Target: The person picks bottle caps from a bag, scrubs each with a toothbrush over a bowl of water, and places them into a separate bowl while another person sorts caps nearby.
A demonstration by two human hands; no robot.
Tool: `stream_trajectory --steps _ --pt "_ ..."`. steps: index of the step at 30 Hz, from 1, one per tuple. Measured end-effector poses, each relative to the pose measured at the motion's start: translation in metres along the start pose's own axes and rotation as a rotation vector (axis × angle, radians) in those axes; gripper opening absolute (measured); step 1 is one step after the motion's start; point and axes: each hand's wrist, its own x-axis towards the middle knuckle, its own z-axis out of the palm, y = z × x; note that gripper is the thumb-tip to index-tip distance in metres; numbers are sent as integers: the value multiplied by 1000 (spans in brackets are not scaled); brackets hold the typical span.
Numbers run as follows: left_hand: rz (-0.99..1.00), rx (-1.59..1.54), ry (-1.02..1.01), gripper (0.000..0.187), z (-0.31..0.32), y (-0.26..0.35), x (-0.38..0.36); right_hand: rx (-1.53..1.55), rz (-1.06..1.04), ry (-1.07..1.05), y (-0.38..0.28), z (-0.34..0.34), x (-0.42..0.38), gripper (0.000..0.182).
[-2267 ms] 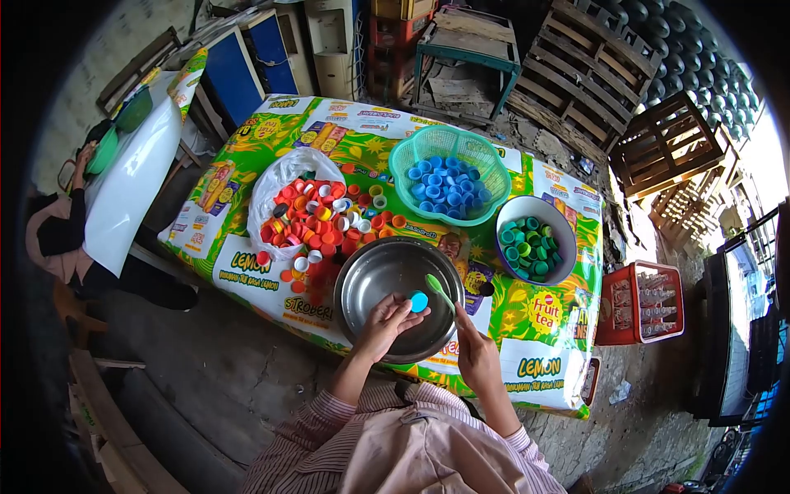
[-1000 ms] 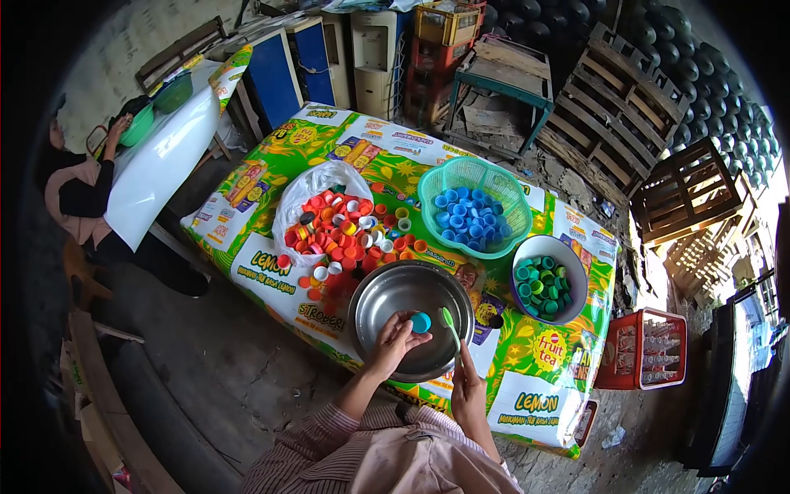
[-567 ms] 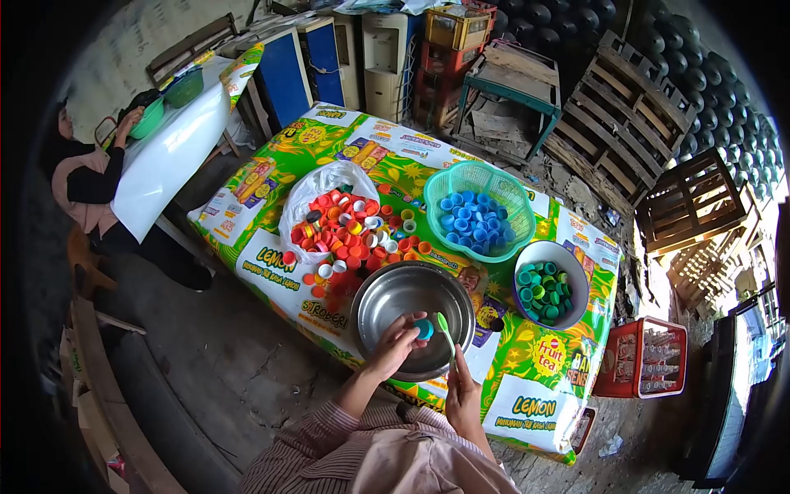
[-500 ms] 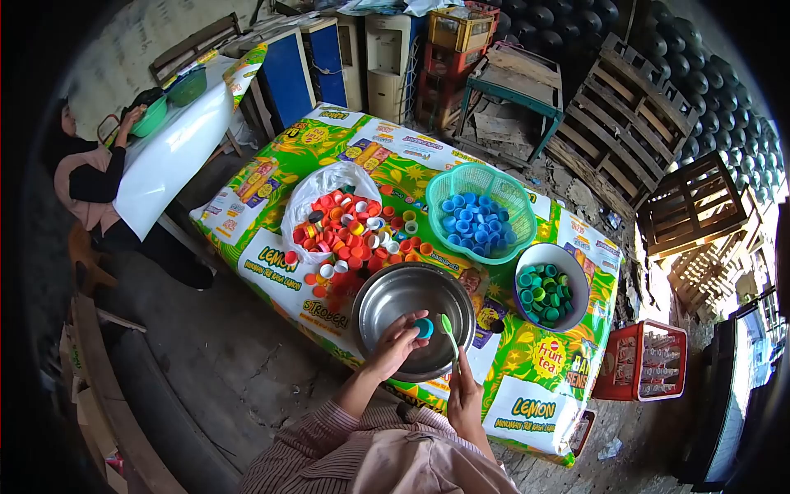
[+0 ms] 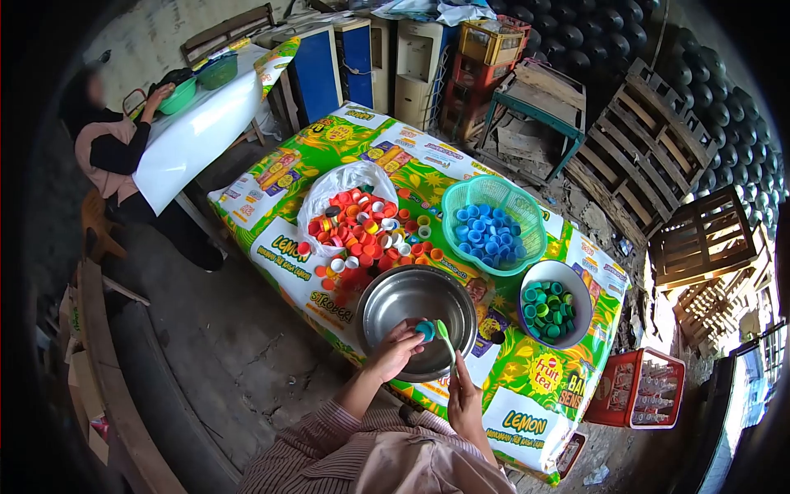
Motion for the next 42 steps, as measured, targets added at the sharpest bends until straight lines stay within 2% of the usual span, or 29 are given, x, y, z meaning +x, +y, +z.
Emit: stream_trajectory --steps 2,3,6,8,12,14,16,18,21,22,27,30,32,34,38,39,42 --pt "30 -22 -4 30 -2 -6 1 -72 73 -118 -4 -4 5 47" --pt "29 -51 8 30 -1 -8 1 -85 78 -105 -3 -6 10 47" --pt "56 -86 50 35 4 -9 0 -72 -46 -98 -6 -15 13 48" --pt "55 -111 10 35 2 -14 4 -102 -10 -185 -5 -17 14 47" --pt "116 -197 35 28 1 -25 5 -100 -5 -115 -8 -25 18 47" --pt "130 -90 184 26 0 -34 6 -49 -104 -160 -4 -25 14 47" --pt "116 -102 150 25 2 -34 4 -91 -81 -223 -5 -27 16 47" --pt "119 -156 125 23 4 -33 6 -63 -84 -131 3 -27 17 47" --pt "165 -218 147 26 7 -35 6 -57 -66 -183 0 -28 17 47" --pt "132 -199 161 25 7 -33 7 -47 -26 -221 -2 -28 19 46" --pt "22 -206 203 24 7 -24 10 -25 -124 -205 6 -31 22 44" --pt "49 -285 132 24 8 -27 9 -41 -38 -218 12 -34 24 44" --pt "70 -293 140 25 12 -27 9 -48 -51 -179 6 -36 24 44" --pt "59 -296 120 27 16 -25 6 -19 -103 -247 10 -36 21 43" --pt "35 -133 272 27 18 -25 6 -40 -85 -181 10 -40 26 43" --pt "35 -135 275 27 15 -26 7 -29 -143 -175 11 -40 25 44" --pt "125 -294 147 27 6 -38 7 -67 -93 -265 14 -40 24 44"
